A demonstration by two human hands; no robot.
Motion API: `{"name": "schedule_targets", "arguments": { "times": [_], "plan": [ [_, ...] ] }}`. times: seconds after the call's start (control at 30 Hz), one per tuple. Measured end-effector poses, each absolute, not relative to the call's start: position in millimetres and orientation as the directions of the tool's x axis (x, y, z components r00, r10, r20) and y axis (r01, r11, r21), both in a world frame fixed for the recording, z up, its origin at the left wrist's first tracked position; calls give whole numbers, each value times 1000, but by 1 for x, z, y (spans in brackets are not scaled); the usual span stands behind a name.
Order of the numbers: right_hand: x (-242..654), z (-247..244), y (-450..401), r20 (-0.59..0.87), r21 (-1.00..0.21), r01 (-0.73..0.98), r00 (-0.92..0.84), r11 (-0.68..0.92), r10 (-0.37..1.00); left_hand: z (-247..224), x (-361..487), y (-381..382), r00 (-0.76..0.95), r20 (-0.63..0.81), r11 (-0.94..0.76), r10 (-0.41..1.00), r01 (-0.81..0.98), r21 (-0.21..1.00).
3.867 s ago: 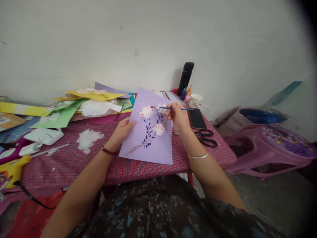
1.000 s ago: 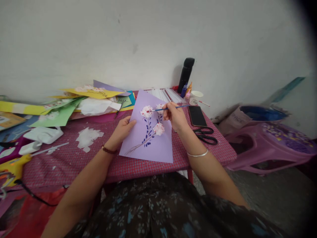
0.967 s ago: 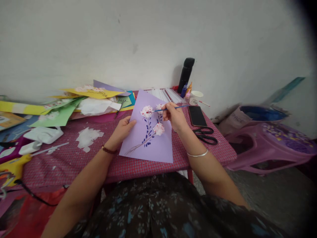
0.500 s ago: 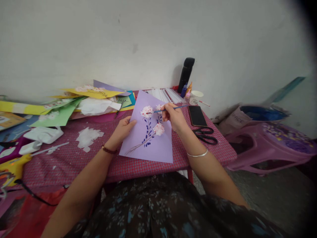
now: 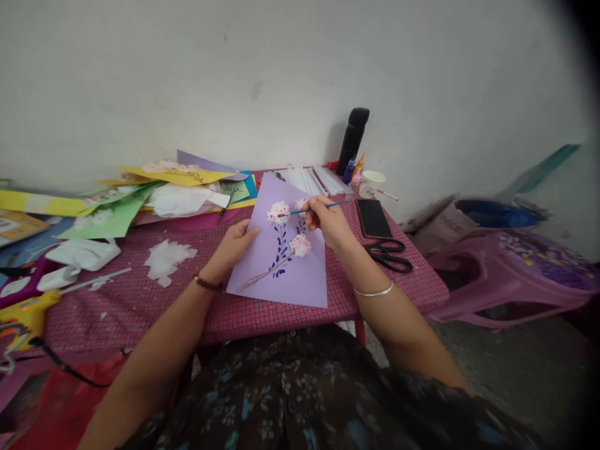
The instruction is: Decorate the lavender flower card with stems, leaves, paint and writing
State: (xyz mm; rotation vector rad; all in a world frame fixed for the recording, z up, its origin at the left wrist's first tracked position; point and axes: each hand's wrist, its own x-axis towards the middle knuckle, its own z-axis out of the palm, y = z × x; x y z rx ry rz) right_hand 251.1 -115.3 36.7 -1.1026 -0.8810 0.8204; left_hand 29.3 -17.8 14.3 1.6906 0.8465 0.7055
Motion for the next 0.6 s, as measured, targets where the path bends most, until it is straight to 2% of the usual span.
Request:
{"name": "schedule_targets", "arguments": {
  "times": [0.6],
  "plan": [
    [251, 34, -116, 210, -966, -61, 387, 252, 898, 11, 30, -15, 582, 35, -155, 812, 157, 975]
  ]
}}
